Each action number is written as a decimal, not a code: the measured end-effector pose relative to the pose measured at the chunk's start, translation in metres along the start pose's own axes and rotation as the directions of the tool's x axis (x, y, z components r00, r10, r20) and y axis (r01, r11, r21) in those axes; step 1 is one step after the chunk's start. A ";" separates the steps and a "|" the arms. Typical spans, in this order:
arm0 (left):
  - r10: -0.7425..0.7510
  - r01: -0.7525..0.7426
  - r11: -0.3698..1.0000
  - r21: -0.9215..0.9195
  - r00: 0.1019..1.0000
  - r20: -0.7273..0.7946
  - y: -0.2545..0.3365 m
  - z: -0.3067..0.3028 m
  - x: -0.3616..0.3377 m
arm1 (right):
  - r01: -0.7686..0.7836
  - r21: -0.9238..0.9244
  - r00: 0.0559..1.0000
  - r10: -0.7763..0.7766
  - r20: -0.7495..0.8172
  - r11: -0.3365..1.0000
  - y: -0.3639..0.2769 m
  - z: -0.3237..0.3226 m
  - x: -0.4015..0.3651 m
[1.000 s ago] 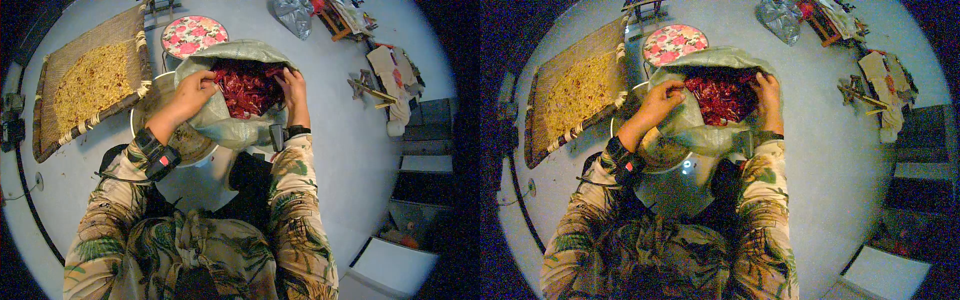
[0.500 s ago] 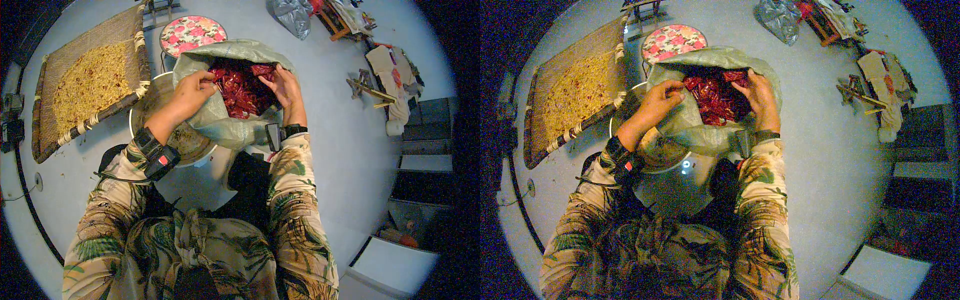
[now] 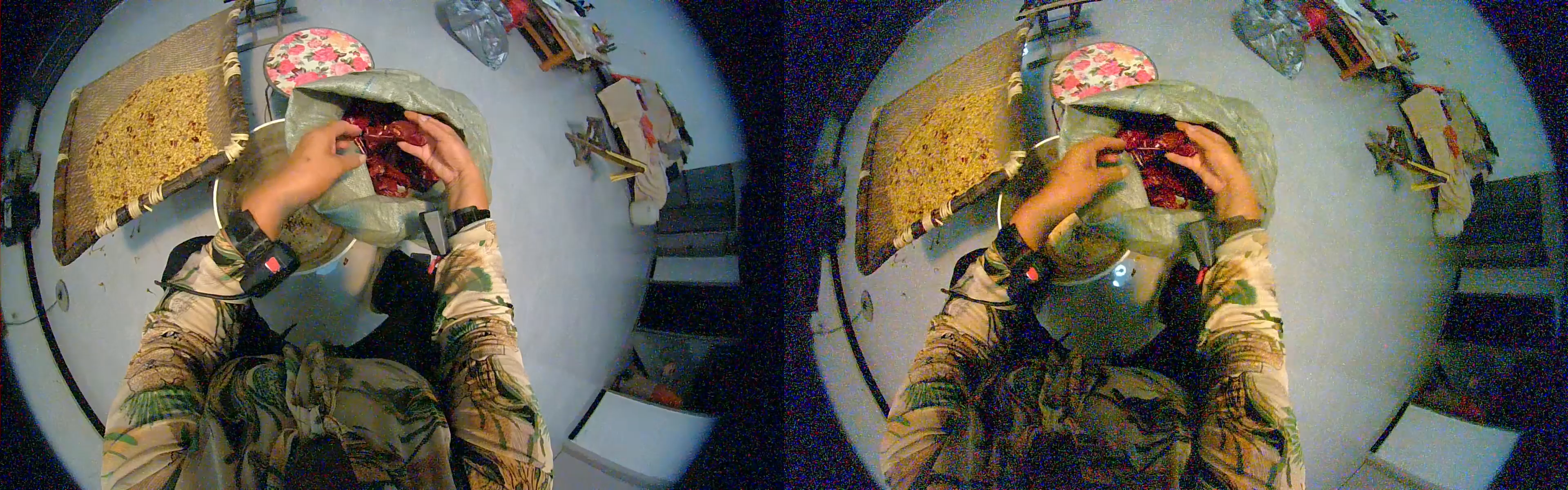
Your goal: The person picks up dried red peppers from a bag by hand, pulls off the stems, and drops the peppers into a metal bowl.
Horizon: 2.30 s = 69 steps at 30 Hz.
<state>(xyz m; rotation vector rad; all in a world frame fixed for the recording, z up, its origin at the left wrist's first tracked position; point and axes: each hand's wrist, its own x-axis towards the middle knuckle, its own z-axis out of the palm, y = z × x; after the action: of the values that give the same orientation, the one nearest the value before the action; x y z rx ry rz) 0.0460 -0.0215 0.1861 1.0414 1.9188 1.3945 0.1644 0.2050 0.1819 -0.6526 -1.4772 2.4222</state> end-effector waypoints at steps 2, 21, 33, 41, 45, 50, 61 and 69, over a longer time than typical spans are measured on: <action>0.189 -0.177 0.972 0.153 0.980 -0.064 0.003 0.002 -0.002 | -0.025 -0.009 0.999 0.026 0.031 1.000 -0.001 0.008 -0.001; 0.406 -0.352 0.909 0.223 0.866 -0.291 0.005 0.015 0.012 | -0.112 -0.654 0.991 0.031 -0.134 0.748 -0.009 0.047 -0.014; 0.193 -0.225 0.970 -0.096 0.945 -0.266 0.000 0.014 0.017 | 0.170 -0.677 0.978 -0.037 0.207 0.716 -0.006 0.065 -0.022; 0.096 -0.150 0.897 -0.416 0.984 -0.148 0.000 0.012 0.019 | 0.046 -0.414 0.983 0.032 0.181 0.909 -0.004 0.063 -0.021; 0.173 -0.219 0.921 -0.322 0.971 -0.165 0.001 0.008 0.019 | 0.017 -0.419 0.976 0.077 0.206 0.908 -0.005 0.060 -0.019; 0.132 -0.185 0.893 -0.410 0.979 -0.155 0.001 0.009 0.018 | -0.007 -0.383 0.971 0.098 0.220 0.924 -0.010 0.064 -0.023; 0.037 -0.038 0.787 -0.616 0.999 -0.014 -0.007 0.008 0.022 | 0.007 -0.296 0.966 0.070 0.247 0.955 -0.007 0.067 -0.024; -0.066 0.036 0.793 -0.608 0.997 -0.026 -0.005 0.001 0.017 | 0.043 -0.311 0.982 0.018 0.189 0.949 -0.001 0.062 -0.015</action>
<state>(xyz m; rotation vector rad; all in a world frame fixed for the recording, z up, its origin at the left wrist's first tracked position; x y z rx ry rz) 0.0364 -0.0077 0.1808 0.6335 1.3424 1.8401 0.1477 0.1503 0.2110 -0.4773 -1.9645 2.3129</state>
